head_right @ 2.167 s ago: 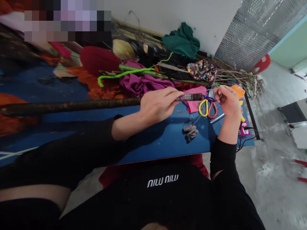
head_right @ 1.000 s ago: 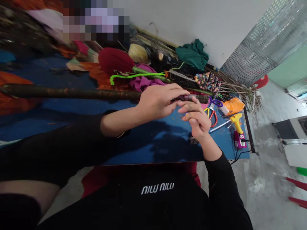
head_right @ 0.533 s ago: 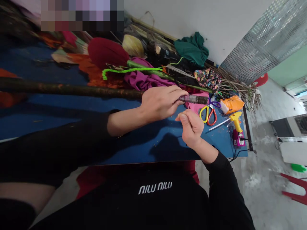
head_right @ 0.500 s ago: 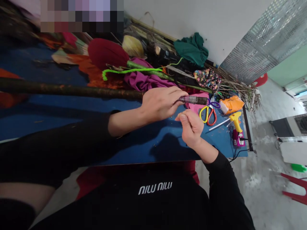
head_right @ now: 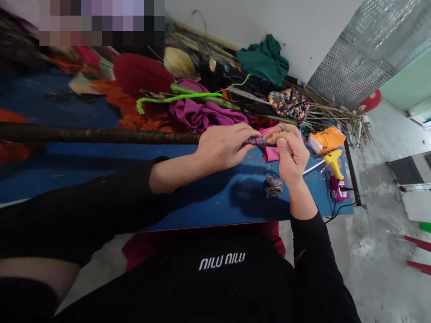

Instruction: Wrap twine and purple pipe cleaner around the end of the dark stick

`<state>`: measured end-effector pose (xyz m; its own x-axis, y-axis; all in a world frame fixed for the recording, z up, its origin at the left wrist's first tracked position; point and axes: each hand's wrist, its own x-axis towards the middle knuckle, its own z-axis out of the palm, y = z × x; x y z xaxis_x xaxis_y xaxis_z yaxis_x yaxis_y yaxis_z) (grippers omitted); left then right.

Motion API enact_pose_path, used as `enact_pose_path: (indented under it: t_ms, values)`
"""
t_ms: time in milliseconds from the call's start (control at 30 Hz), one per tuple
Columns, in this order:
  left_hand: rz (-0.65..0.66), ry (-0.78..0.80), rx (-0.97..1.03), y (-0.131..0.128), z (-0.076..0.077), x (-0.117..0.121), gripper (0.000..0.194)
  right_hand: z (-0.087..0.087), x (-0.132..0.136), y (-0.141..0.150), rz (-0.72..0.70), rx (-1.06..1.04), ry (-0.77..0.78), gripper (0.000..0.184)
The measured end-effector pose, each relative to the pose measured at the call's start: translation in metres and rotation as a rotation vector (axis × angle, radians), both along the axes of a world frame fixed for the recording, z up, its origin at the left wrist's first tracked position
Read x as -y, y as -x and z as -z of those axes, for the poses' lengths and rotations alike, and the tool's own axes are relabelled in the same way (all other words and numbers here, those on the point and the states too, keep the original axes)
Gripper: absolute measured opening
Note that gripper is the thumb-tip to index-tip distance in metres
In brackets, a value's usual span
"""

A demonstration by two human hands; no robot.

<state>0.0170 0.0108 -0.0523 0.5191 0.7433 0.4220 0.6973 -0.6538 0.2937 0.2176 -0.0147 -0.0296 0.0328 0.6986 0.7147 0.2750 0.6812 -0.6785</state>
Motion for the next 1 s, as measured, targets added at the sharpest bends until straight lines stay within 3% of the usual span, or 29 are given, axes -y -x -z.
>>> enact_pose_path:
  t_ms: [133,400,1000]
  values:
    - [0.008,-0.033,0.016,0.000,0.002,0.005,0.034,0.001,-0.008,-0.002,-0.054,0.086,-0.002,0.037]
    - [0.032,-0.180,0.006,-0.003,0.009,0.012,0.040,0.011,-0.014,-0.004,-0.132,0.203,0.164,0.040]
    - [0.098,-0.279,0.000,-0.005,0.025,0.010,0.043,0.013,-0.015,0.002,-0.087,0.230,0.216,0.051]
